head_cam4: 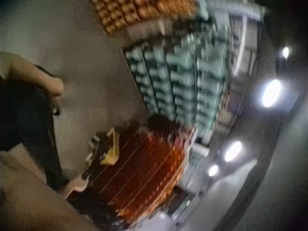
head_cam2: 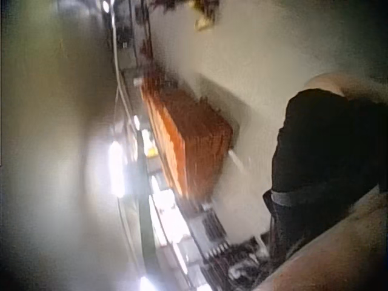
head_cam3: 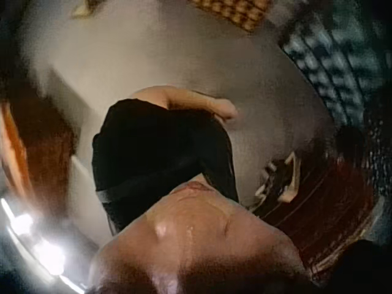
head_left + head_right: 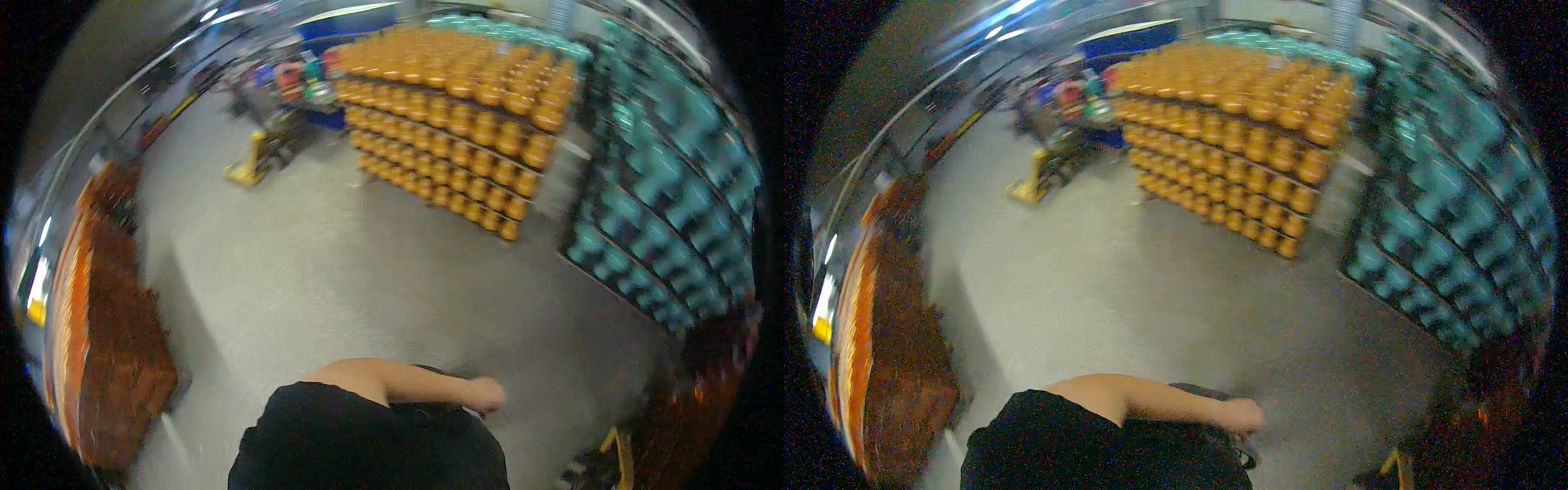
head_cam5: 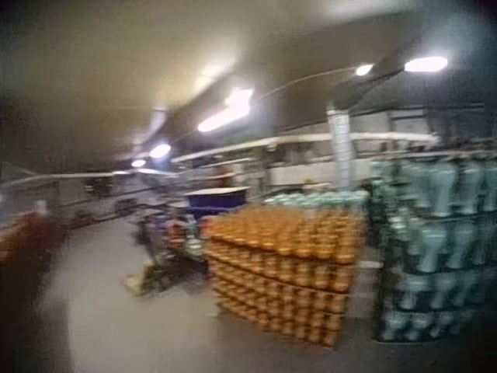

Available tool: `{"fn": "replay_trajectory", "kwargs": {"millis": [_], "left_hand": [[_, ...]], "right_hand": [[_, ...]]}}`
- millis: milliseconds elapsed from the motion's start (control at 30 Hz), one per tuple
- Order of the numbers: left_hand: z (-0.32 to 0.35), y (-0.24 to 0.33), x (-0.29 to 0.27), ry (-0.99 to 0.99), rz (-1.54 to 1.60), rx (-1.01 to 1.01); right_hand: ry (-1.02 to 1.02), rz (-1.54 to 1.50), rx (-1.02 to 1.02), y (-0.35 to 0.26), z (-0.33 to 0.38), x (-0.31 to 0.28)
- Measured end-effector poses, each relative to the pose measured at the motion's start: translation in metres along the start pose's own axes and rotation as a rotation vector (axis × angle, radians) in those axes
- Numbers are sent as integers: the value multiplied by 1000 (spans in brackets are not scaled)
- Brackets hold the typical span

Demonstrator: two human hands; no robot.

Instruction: The person operates a manual pallet jack to transport a large stack of amber-colored bottles through a warehouse. They navigate the pallet jack between rows of stacked inventory, maneuvering around corners and other stored goods to reposition the load.

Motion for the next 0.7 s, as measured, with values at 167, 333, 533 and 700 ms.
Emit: {"fn": "replay_trajectory", "kwargs": {"millis": [167, 333, 533, 700], "left_hand": [[81, -66, 3, 119, 63, -12], [213, -207, 38, 29, 289, -558], [463, -310, 124, 237, 509, -1237], [565, -321, 293, -170, 501, -1315]], "right_hand": [[109, 328, -247, -69, -22, 115], [239, 563, -446, -122, -29, 205], [475, 772, -633, -129, -13, 256], [632, 893, -745, -128, 13, 282]]}}
Point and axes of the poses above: each hand's wrist, its own z-axis away from the middle knuckle, its own x-axis out of the palm, y = z × x, the point moved 7 cm from there along -z, towards the middle knuckle, and after that the axes turned 13 degrees about -x, right-handed, at the moved point
